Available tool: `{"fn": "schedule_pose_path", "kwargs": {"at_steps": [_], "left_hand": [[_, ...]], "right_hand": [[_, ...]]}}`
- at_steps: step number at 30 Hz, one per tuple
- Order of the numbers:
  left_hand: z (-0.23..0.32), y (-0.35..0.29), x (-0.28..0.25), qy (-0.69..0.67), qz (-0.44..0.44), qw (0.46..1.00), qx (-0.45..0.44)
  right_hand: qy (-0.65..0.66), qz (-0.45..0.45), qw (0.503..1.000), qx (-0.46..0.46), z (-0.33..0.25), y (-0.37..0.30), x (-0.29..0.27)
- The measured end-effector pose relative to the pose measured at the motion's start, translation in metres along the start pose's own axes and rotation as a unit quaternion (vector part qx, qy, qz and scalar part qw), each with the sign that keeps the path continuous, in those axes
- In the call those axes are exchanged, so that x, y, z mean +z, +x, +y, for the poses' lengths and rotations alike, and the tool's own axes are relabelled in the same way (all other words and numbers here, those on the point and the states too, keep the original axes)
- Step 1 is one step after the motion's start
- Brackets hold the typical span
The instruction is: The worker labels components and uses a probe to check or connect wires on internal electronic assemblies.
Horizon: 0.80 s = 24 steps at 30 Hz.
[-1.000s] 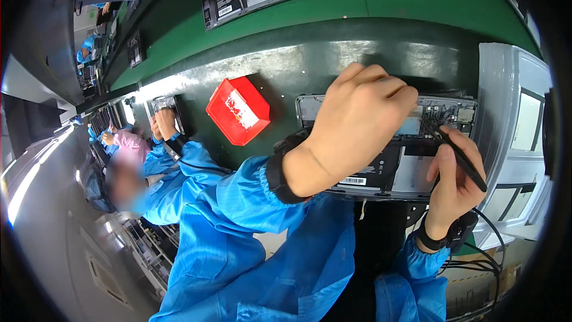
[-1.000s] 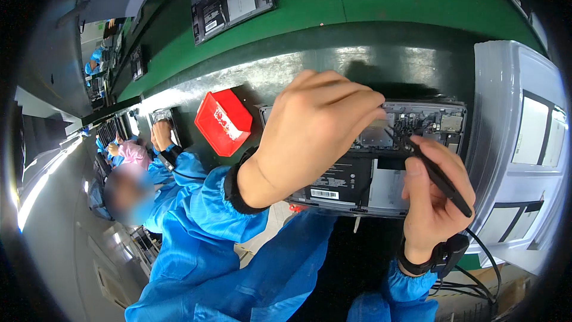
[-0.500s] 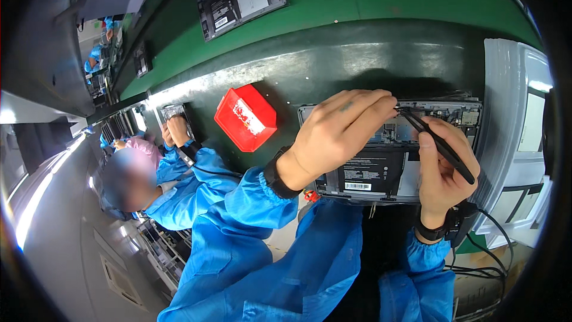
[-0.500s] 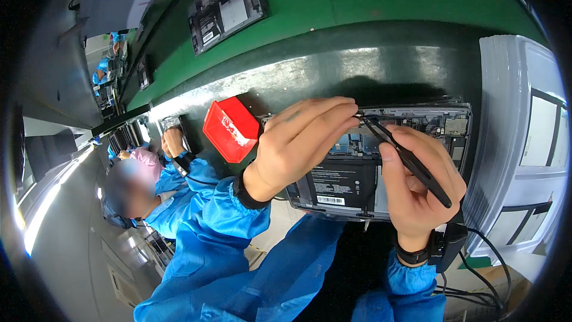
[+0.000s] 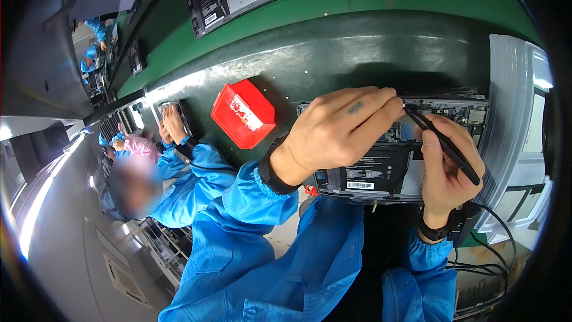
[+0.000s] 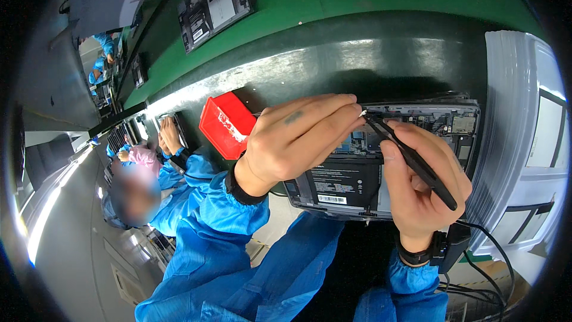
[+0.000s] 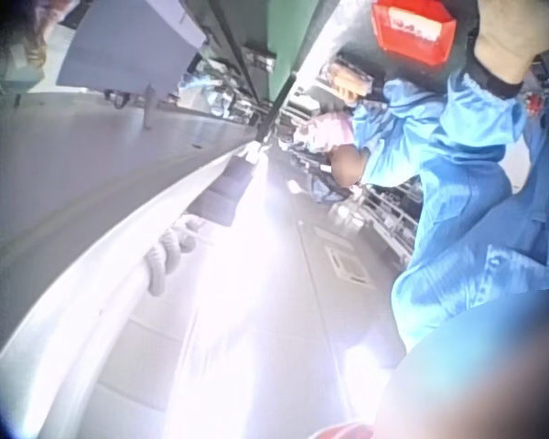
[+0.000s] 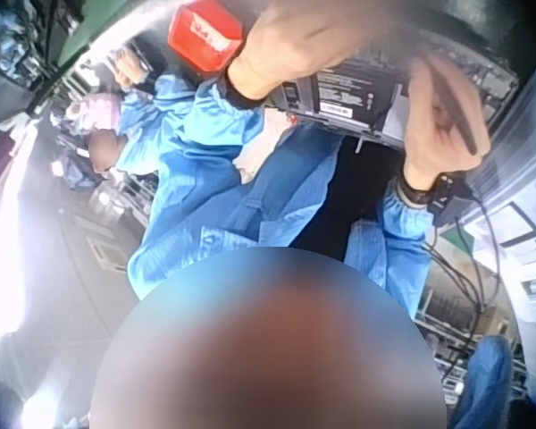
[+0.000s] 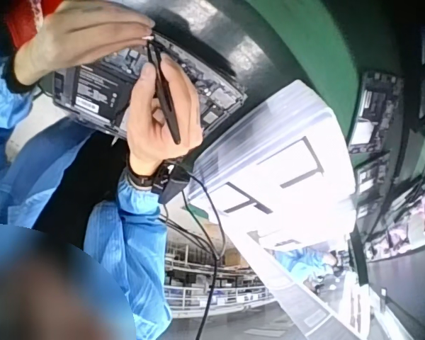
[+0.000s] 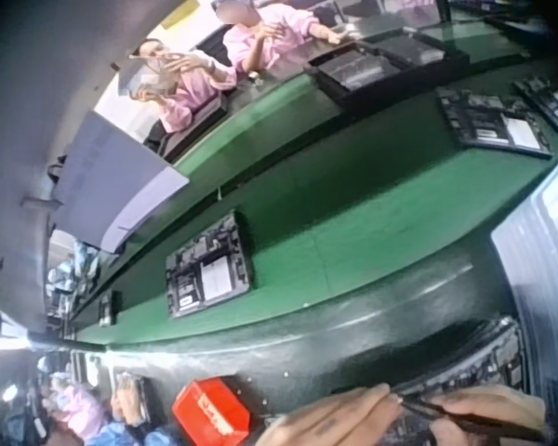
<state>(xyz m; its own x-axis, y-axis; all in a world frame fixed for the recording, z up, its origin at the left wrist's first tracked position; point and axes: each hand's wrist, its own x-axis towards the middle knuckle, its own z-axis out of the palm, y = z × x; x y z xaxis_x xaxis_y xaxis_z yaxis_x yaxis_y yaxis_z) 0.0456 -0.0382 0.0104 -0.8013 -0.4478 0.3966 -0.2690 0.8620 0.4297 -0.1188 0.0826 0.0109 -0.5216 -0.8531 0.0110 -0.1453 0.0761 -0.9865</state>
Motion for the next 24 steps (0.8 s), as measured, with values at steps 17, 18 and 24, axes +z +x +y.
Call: {"fn": "schedule_pose_path", "kwargs": {"at_steps": [17, 18, 24], "left_hand": [[0.016, 0.002, 0.004, -0.063, 0.03, 0.993, -0.093], [0.016, 0.001, 0.001, -0.061, 0.031, 0.993, -0.093], [0.019, -0.02, -0.043, 0.055, 0.032, 0.978, -0.201]], "right_hand": [[-0.02, -0.016, 1.0, 0.012, -0.004, 0.001, -0.001], [-0.009, -0.021, 1.0, -0.007, -0.005, 0.001, -0.002], [0.035, 0.016, 0.999, -0.012, 0.006, -0.008, -0.02]]}}
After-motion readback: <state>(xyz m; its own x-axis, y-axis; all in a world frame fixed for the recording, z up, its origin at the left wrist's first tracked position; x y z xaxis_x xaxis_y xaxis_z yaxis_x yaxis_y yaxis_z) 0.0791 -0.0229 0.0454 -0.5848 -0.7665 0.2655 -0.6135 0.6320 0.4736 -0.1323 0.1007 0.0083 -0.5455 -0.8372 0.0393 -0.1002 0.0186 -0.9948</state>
